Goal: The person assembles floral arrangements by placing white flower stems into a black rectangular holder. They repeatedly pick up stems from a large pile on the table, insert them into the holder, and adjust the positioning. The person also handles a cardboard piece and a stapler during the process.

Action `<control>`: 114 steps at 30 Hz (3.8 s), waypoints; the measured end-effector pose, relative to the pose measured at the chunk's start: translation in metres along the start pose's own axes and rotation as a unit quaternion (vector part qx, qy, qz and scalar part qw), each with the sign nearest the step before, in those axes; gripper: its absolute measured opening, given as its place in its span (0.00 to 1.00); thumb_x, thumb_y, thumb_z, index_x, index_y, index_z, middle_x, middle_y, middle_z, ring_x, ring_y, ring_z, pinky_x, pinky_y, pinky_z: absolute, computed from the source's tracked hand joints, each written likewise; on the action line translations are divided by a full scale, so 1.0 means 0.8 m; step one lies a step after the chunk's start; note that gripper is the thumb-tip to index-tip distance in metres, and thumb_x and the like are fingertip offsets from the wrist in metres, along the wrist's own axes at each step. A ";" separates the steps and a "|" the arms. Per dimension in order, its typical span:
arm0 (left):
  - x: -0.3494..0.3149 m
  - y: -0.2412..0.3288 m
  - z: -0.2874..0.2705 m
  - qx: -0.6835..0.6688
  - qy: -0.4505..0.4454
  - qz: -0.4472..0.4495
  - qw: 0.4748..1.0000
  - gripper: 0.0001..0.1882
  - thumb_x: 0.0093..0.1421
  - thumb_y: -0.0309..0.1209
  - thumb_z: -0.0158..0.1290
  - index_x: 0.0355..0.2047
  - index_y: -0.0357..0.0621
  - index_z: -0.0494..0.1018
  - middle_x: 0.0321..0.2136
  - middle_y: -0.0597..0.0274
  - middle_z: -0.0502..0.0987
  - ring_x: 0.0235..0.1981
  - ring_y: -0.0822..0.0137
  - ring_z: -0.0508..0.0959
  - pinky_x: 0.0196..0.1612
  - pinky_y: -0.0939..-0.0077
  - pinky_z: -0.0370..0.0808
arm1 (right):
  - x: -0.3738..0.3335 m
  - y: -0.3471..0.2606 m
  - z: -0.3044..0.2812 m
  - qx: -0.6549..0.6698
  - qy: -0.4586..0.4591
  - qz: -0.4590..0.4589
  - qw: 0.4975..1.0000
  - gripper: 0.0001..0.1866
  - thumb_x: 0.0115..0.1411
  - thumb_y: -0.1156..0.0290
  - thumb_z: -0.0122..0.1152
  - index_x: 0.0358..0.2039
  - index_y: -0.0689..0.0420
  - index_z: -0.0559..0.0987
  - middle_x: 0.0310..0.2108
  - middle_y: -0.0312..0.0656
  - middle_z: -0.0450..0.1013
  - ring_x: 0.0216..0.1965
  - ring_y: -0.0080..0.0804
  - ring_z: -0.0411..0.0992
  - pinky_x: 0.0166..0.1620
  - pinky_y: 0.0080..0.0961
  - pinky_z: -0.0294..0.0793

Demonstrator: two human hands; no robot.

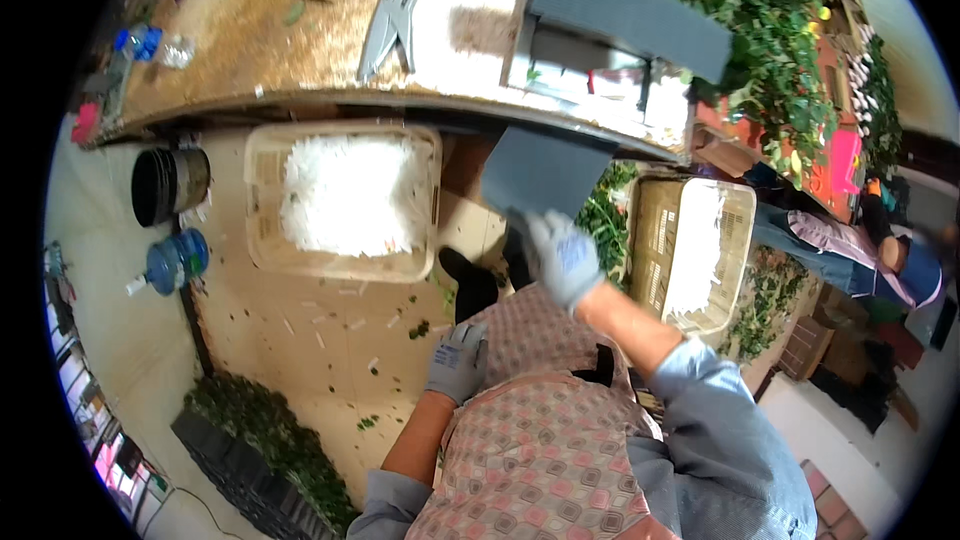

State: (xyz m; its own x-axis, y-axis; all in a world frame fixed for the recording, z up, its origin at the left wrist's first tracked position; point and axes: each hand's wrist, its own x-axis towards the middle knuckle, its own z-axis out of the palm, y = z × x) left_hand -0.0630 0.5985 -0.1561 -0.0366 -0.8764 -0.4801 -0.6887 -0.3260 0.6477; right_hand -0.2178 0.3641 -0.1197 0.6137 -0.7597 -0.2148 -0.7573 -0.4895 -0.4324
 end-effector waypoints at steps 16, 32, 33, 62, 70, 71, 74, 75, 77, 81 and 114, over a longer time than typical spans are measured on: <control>-0.013 0.140 -0.262 -0.223 0.367 0.181 0.885 0.22 0.67 0.31 0.55 0.57 0.30 0.70 0.53 0.57 0.75 0.49 0.62 0.75 0.55 0.64 0.72 | -0.060 -0.157 -0.229 0.609 0.173 -0.193 0.750 0.38 0.65 0.53 0.65 0.67 0.62 0.65 0.55 0.46 0.69 0.56 0.36 0.70 0.59 0.33 0.71; 0.001 0.150 -0.364 -0.325 0.297 0.260 0.859 0.27 0.63 0.21 0.53 0.63 0.32 0.64 0.55 0.54 0.73 0.50 0.65 0.76 0.53 0.73 0.74 | -0.061 -0.117 -0.260 0.588 0.270 -0.080 0.758 0.15 0.64 0.69 0.64 0.49 0.62 0.80 0.38 0.36 0.81 0.37 0.21 0.74 0.42 0.25 0.76; 0.013 0.145 -0.346 -0.362 0.261 0.212 0.869 0.28 0.64 0.24 0.55 0.63 0.32 0.64 0.53 0.54 0.75 0.50 0.66 0.76 0.53 0.72 0.75 | -0.056 -0.120 -0.295 0.580 0.366 -0.108 0.719 0.14 0.65 0.70 0.63 0.49 0.63 0.80 0.40 0.36 0.80 0.39 0.22 0.74 0.43 0.26 0.76; 0.143 0.146 -0.302 0.032 -0.233 -0.206 0.950 0.24 0.61 0.41 0.59 0.55 0.44 0.77 0.45 0.46 0.83 0.48 0.51 0.82 0.52 0.60 0.77 | 0.284 0.197 -0.466 0.692 0.226 -0.098 0.678 0.12 0.63 0.81 0.51 0.44 0.68 0.79 0.36 0.33 0.77 0.33 0.15 0.68 0.41 0.17 0.71; 0.313 0.325 -0.505 -0.001 0.219 -0.109 0.970 0.15 0.64 0.31 0.58 0.49 0.37 0.80 0.40 0.50 0.84 0.41 0.62 0.83 0.46 0.70 0.78 | 0.305 0.202 -0.451 0.697 0.177 -0.088 0.690 0.09 0.63 0.80 0.53 0.42 0.66 0.78 0.32 0.29 0.74 0.31 0.14 0.66 0.38 0.16 0.69; 0.348 0.320 -0.506 -0.045 0.211 -0.086 0.973 0.15 0.65 0.32 0.58 0.48 0.37 0.80 0.39 0.51 0.84 0.40 0.65 0.83 0.45 0.71 0.78 | 0.307 0.208 -0.447 0.694 0.175 -0.095 0.692 0.08 0.63 0.80 0.53 0.41 0.65 0.78 0.31 0.28 0.73 0.30 0.13 0.65 0.37 0.16 0.68; 0.433 0.311 -0.496 -0.035 0.106 -0.053 0.992 0.16 0.65 0.34 0.59 0.47 0.36 0.80 0.37 0.54 0.84 0.37 0.67 0.82 0.42 0.71 0.77 | 0.309 0.220 -0.424 0.682 0.154 -0.048 0.713 0.06 0.64 0.79 0.54 0.39 0.64 0.78 0.29 0.26 0.70 0.29 0.13 0.64 0.34 0.16 0.67; 0.451 0.309 -0.488 -0.037 0.056 -0.065 0.996 0.16 0.64 0.34 0.59 0.47 0.36 0.80 0.36 0.54 0.84 0.36 0.67 0.82 0.41 0.70 0.77 | 0.311 0.220 -0.420 0.704 0.159 -0.056 0.690 0.05 0.65 0.77 0.57 0.39 0.63 0.78 0.27 0.25 0.69 0.28 0.13 0.63 0.33 0.16 0.66; 0.479 0.305 -0.472 -0.042 -0.045 -0.086 0.994 0.16 0.64 0.35 0.60 0.46 0.36 0.80 0.35 0.53 0.84 0.35 0.65 0.82 0.39 0.68 0.77 | 0.314 0.222 -0.412 0.691 0.174 -0.055 0.699 0.05 0.65 0.76 0.57 0.39 0.63 0.79 0.27 0.25 0.70 0.28 0.13 0.63 0.33 0.16 0.66; 0.509 0.308 -0.462 0.074 -0.105 -0.097 0.987 0.17 0.64 0.38 0.59 0.44 0.36 0.80 0.31 0.51 0.83 0.33 0.60 0.83 0.38 0.64 0.77 | 0.311 0.227 -0.410 0.665 0.151 -0.033 0.731 0.06 0.66 0.74 0.59 0.40 0.63 0.79 0.28 0.26 0.72 0.30 0.13 0.64 0.34 0.17 0.67; 0.571 0.224 -0.416 0.160 -0.204 -0.016 0.966 0.23 0.60 0.51 0.58 0.40 0.44 0.84 0.41 0.52 0.85 0.44 0.54 0.82 0.51 0.61 0.76 | 0.272 0.252 -0.330 0.337 0.262 -0.050 0.903 0.10 0.62 0.76 0.55 0.40 0.62 0.83 0.35 0.48 0.81 0.38 0.40 0.79 0.46 0.34 0.77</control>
State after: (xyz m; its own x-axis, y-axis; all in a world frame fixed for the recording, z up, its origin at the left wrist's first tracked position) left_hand 0.0380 0.0219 -0.0621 -0.2495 -0.6336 -0.7323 -0.8802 -0.1668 0.4443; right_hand -0.2957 -0.0131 -0.0221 0.3473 -0.9110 0.2225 -0.2883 -0.3295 -0.8991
